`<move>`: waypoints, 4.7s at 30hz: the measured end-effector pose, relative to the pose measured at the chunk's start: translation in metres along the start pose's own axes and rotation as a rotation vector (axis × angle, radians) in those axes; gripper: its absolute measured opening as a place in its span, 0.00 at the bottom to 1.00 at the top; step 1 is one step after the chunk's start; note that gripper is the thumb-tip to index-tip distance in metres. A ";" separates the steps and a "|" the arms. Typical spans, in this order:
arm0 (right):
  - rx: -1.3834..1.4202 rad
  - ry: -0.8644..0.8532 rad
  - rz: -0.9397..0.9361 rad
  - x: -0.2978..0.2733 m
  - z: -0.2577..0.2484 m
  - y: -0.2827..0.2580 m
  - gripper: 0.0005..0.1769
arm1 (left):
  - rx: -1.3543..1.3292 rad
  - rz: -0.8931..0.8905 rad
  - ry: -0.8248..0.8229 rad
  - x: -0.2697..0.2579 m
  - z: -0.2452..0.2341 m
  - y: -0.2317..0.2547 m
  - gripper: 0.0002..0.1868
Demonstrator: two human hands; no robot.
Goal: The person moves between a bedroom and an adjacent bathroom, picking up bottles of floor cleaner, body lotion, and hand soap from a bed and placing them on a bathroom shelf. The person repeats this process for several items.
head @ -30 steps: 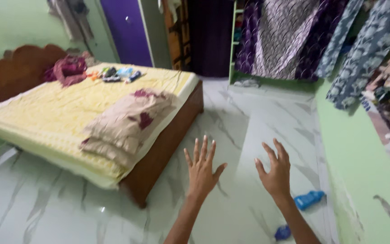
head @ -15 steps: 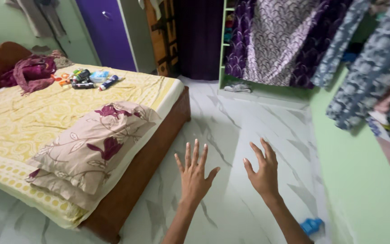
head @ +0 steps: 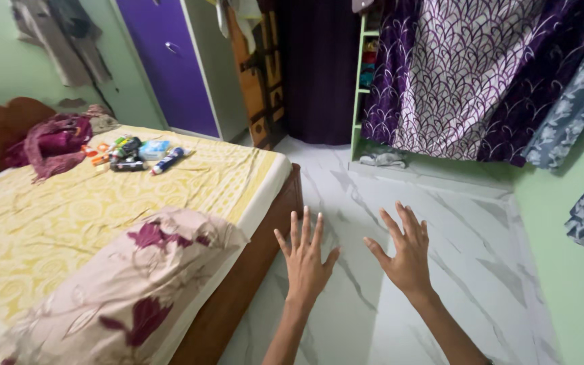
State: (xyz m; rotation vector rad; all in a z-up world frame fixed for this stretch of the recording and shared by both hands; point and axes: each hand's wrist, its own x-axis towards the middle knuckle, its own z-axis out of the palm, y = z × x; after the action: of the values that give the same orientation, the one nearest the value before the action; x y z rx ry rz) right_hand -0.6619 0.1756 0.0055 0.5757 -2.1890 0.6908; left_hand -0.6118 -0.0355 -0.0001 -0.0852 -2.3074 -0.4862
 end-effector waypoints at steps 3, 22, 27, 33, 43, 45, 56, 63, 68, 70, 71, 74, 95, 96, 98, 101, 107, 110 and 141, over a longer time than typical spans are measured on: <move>-0.028 0.009 0.019 0.027 0.031 0.036 0.39 | -0.032 0.003 -0.094 0.035 0.041 -0.010 0.45; 0.066 -0.073 -0.044 0.282 0.287 0.260 0.40 | 0.137 -0.105 -0.006 0.297 0.300 -0.118 0.44; 0.128 -0.090 -0.096 0.338 0.365 0.286 0.40 | 0.192 -0.203 -0.023 0.352 0.351 -0.173 0.44; 0.141 -0.069 -0.176 0.432 0.454 0.319 0.41 | 0.180 -0.235 0.053 0.443 0.412 -0.243 0.45; 0.144 -0.045 -0.200 0.573 0.578 0.377 0.39 | 0.153 -0.230 0.027 0.597 0.514 -0.326 0.45; 0.163 -0.053 -0.203 0.593 0.609 0.390 0.38 | 0.159 -0.234 0.009 0.616 0.534 -0.344 0.45; 0.297 -0.193 -0.255 0.733 0.816 0.423 0.40 | 0.282 -0.340 0.072 0.744 0.623 -0.478 0.46; 0.411 -0.276 -0.341 0.801 0.932 0.408 0.39 | 0.381 -0.480 0.080 0.784 0.650 -0.559 0.47; 0.509 -0.313 -0.433 0.828 1.004 0.374 0.40 | 0.492 -0.568 0.143 0.796 0.654 -0.623 0.47; 0.540 -0.322 -0.465 0.840 1.033 0.358 0.40 | 0.512 -0.598 0.153 0.803 0.654 -0.649 0.46; 0.551 -0.327 -0.481 0.847 1.047 0.349 0.40 | 0.519 -0.602 0.161 0.807 0.653 -0.664 0.46; 0.597 -0.357 -0.517 0.871 1.088 0.322 0.40 | 0.557 -0.636 0.177 0.823 0.647 -0.708 0.46; 0.917 -0.586 -0.735 0.951 1.374 0.082 0.40 | 0.846 -0.964 0.292 0.852 0.582 -0.984 0.46; 0.940 -0.597 -0.752 0.957 1.388 0.067 0.40 | 0.837 -0.995 0.298 0.857 0.576 -0.999 0.46; 0.996 -0.598 -0.768 0.966 1.416 0.042 0.39 | 0.886 -1.007 0.329 0.866 0.571 -1.027 0.46; 1.049 -0.625 -0.788 0.978 1.452 0.004 0.39 | 0.913 -1.059 0.342 0.874 0.563 -1.059 0.46; 1.135 -0.713 -0.854 0.973 1.506 -0.066 0.38 | 0.986 -1.243 0.388 0.848 0.551 -1.097 0.48; 1.171 -0.773 -0.885 0.962 1.517 -0.103 0.39 | 1.047 -1.321 0.410 0.829 0.533 -1.115 0.48; 1.485 -1.214 -1.214 0.774 1.654 -0.491 0.35 | 1.342 -2.001 0.712 0.637 0.330 -1.276 0.50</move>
State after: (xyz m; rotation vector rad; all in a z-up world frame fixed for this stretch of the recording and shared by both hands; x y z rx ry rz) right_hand -1.7160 -1.3812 -0.1956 3.2822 -1.0434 1.2494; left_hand -1.5478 -1.1477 -0.1703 2.5237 -0.8204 0.2820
